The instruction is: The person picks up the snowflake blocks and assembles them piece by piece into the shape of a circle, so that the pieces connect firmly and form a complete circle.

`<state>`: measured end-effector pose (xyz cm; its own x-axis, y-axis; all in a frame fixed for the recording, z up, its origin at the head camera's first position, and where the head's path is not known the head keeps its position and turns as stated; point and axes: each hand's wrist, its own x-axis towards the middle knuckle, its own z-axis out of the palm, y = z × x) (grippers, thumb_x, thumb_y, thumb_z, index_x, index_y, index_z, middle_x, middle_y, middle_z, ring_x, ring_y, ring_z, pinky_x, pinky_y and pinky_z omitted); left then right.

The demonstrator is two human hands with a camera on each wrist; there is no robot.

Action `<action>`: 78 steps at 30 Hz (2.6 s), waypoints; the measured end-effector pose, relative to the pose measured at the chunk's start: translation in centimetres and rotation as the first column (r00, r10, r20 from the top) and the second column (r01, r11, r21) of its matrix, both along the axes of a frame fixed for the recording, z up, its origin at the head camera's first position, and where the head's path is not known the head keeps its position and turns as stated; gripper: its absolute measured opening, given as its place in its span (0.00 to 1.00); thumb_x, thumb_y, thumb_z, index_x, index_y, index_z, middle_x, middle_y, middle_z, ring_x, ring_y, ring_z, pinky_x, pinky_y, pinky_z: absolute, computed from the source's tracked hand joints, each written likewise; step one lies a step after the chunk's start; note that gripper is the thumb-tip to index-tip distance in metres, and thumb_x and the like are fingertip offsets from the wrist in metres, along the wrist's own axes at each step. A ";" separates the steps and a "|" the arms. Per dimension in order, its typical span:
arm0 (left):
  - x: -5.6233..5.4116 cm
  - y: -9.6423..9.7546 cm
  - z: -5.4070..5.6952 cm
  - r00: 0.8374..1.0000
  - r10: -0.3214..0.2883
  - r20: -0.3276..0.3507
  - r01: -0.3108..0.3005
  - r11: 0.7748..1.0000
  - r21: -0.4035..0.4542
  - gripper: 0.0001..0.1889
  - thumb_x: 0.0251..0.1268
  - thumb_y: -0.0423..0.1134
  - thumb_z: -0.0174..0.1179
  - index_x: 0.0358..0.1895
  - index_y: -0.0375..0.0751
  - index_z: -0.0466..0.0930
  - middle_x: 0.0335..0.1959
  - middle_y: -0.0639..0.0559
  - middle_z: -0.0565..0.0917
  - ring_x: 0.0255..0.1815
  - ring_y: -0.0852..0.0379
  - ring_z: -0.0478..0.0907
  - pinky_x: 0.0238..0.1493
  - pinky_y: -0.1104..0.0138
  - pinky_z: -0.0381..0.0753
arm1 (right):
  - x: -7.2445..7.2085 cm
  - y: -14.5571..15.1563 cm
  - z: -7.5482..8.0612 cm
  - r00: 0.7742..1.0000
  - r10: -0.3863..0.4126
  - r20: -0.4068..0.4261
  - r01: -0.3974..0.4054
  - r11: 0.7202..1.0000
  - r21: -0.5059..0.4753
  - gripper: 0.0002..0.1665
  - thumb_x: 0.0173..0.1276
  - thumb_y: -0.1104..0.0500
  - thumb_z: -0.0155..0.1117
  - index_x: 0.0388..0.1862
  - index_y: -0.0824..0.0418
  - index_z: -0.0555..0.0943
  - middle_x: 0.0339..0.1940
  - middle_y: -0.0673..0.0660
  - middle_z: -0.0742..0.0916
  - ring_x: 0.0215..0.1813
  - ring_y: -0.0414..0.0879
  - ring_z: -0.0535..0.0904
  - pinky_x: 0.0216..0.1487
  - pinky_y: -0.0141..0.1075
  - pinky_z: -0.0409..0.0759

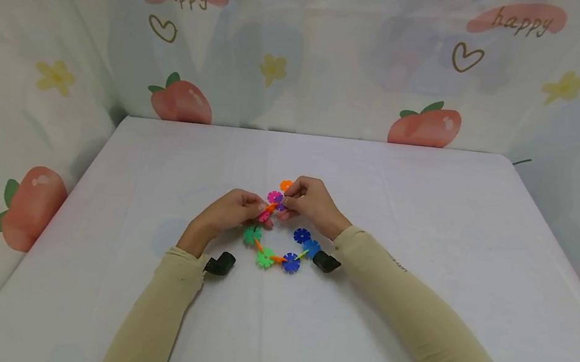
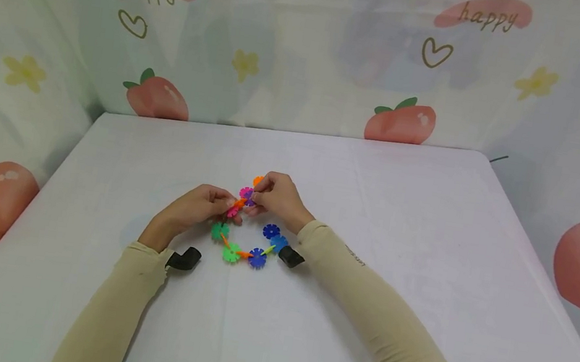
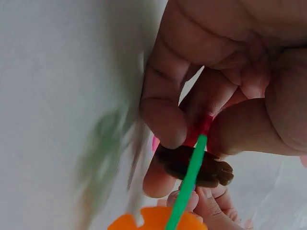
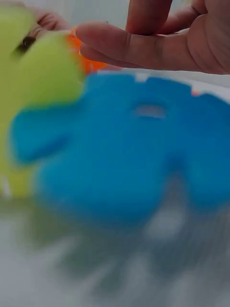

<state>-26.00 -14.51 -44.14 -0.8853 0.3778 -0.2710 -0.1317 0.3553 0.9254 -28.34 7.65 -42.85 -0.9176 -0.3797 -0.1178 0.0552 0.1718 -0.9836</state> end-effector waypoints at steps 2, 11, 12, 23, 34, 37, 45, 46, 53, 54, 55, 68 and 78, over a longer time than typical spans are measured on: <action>0.0 0.1 -0.1 1.000 0.001 -0.003 -0.001 1.000 0.019 0.13 0.87 0.33 0.52 0.52 0.27 0.83 0.40 0.42 0.92 0.47 0.51 0.85 0.55 0.61 0.80 | 0.2 -0.1 0.0 1.000 -0.002 0.008 0.002 1.000 -0.001 0.04 0.75 0.77 0.61 0.43 0.74 0.76 0.39 0.65 0.84 0.31 0.47 0.90 0.41 0.39 0.89; -0.3 -0.1 -0.2 1.000 -0.018 0.008 0.018 1.000 0.014 0.13 0.86 0.35 0.54 0.57 0.27 0.83 0.41 0.42 0.92 0.49 0.50 0.86 0.62 0.57 0.79 | 0.0 0.1 0.4 0.998 0.013 0.056 -0.015 0.999 0.032 0.04 0.76 0.76 0.61 0.45 0.73 0.75 0.38 0.67 0.86 0.32 0.49 0.90 0.42 0.40 0.89; -0.2 -0.2 -0.1 1.000 -0.026 0.004 0.026 1.000 0.004 0.14 0.86 0.35 0.54 0.58 0.27 0.83 0.42 0.42 0.91 0.49 0.50 0.85 0.61 0.58 0.80 | 0.1 0.2 0.5 0.998 0.017 0.063 -0.019 0.999 0.038 0.04 0.77 0.75 0.61 0.45 0.72 0.75 0.39 0.67 0.87 0.32 0.49 0.90 0.42 0.40 0.89; -0.1 -1.0 0.5 0.994 -0.109 -0.027 0.107 0.992 -0.069 0.20 0.86 0.47 0.56 0.64 0.35 0.82 0.39 0.47 0.79 0.36 0.51 0.73 0.41 0.63 0.74 | 0.8 0.4 0.5 0.995 0.057 0.085 -0.062 0.997 0.055 0.05 0.78 0.71 0.63 0.47 0.73 0.77 0.41 0.69 0.89 0.34 0.52 0.90 0.42 0.41 0.89; 0.0 -0.7 0.6 0.993 -0.107 -0.056 0.098 0.986 -0.134 0.18 0.81 0.49 0.60 0.61 0.40 0.84 0.42 0.47 0.82 0.44 0.51 0.74 0.46 0.61 0.72 | 0.7 0.7 1.0 0.994 0.110 0.004 -0.110 0.983 0.149 0.07 0.78 0.66 0.65 0.48 0.71 0.84 0.41 0.64 0.88 0.37 0.56 0.89 0.44 0.43 0.89; 0.1 -0.9 0.9 0.993 -0.112 -0.050 0.103 0.983 -0.152 0.19 0.81 0.49 0.60 0.62 0.41 0.84 0.45 0.47 0.82 0.46 0.50 0.75 0.49 0.59 0.73 | 0.2 0.9 1.1 0.991 0.126 -0.052 -0.112 0.970 0.214 0.09 0.79 0.65 0.65 0.50 0.71 0.85 0.42 0.63 0.88 0.40 0.56 0.89 0.43 0.41 0.88; 0.0 -1.3 0.9 0.992 -0.126 -0.015 0.119 0.966 -0.228 0.21 0.80 0.52 0.62 0.65 0.44 0.84 0.47 0.47 0.82 0.50 0.49 0.75 0.50 0.59 0.76 | -1.9 1.0 1.2 0.974 0.179 -0.135 -0.117 0.921 0.373 0.16 0.77 0.64 0.64 0.59 0.68 0.86 0.47 0.60 0.88 0.44 0.54 0.84 0.45 0.40 0.84; 0.0 -1.3 1.0 0.992 -0.127 -0.009 0.122 0.965 -0.234 0.21 0.80 0.52 0.62 0.65 0.44 0.84 0.48 0.47 0.83 0.50 0.49 0.76 0.50 0.59 0.76 | -2.1 0.9 1.3 0.972 0.188 -0.138 -0.121 0.912 0.392 0.16 0.77 0.64 0.63 0.60 0.67 0.85 0.48 0.60 0.88 0.44 0.54 0.84 0.44 0.40 0.83; -0.1 -1.9 1.0 0.988 -0.151 -0.004 0.147 0.963 -0.226 0.21 0.80 0.51 0.61 0.67 0.44 0.84 0.46 0.48 0.83 0.48 0.50 0.75 0.48 0.60 0.75 | -4.0 -0.1 1.4 0.958 0.229 -0.173 -0.114 0.856 0.504 0.19 0.75 0.63 0.66 0.62 0.64 0.86 0.48 0.62 0.88 0.41 0.52 0.82 0.40 0.38 0.82; -0.1 -2.0 1.0 0.988 -0.156 -0.005 0.151 0.963 -0.224 0.21 0.80 0.51 0.62 0.66 0.44 0.85 0.46 0.48 0.83 0.48 0.50 0.75 0.47 0.60 0.74 | -4.2 -0.2 1.3 0.957 0.229 -0.176 -0.110 0.853 0.510 0.19 0.74 0.63 0.66 0.62 0.64 0.86 0.48 0.62 0.88 0.40 0.52 0.82 0.40 0.39 0.82; 0.0 -2.1 1.0 0.987 -0.161 -0.005 0.156 0.963 -0.221 0.21 0.80 0.50 0.62 0.66 0.43 0.85 0.47 0.48 0.84 0.48 0.50 0.75 0.47 0.61 0.74 | -4.5 -0.3 1.3 0.957 0.227 -0.179 -0.105 0.850 0.516 0.18 0.74 0.63 0.67 0.61 0.63 0.86 0.48 0.62 0.88 0.40 0.52 0.82 0.40 0.39 0.82; 0.0 -1.8 0.8 0.987 -0.159 -0.032 0.148 0.964 -0.221 0.20 0.81 0.50 0.61 0.64 0.44 0.86 0.51 0.49 0.84 0.54 0.49 0.75 0.56 0.58 0.77 | -5.3 -1.6 0.1 0.932 0.320 -0.171 -0.147 0.764 0.628 0.16 0.73 0.63 0.69 0.58 0.63 0.87 0.48 0.60 0.86 0.51 0.53 0.77 0.57 0.44 0.78; -0.1 -1.5 0.6 0.990 -0.110 -0.083 0.094 0.979 -0.181 0.13 0.81 0.46 0.61 0.52 0.42 0.88 0.35 0.49 0.80 0.40 0.52 0.74 0.44 0.61 0.71 | -4.8 -1.8 -0.2 0.900 0.369 -0.230 -0.139 0.746 0.652 0.09 0.72 0.66 0.71 0.49 0.65 0.84 0.42 0.60 0.85 0.46 0.53 0.76 0.52 0.43 0.78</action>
<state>-26.06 -15.99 -43.50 -0.8688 0.4209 -0.2607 -0.0036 0.5211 0.8535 -33.19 5.83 -43.03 -0.8222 -0.5562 -0.1211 -0.3796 0.6942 -0.6115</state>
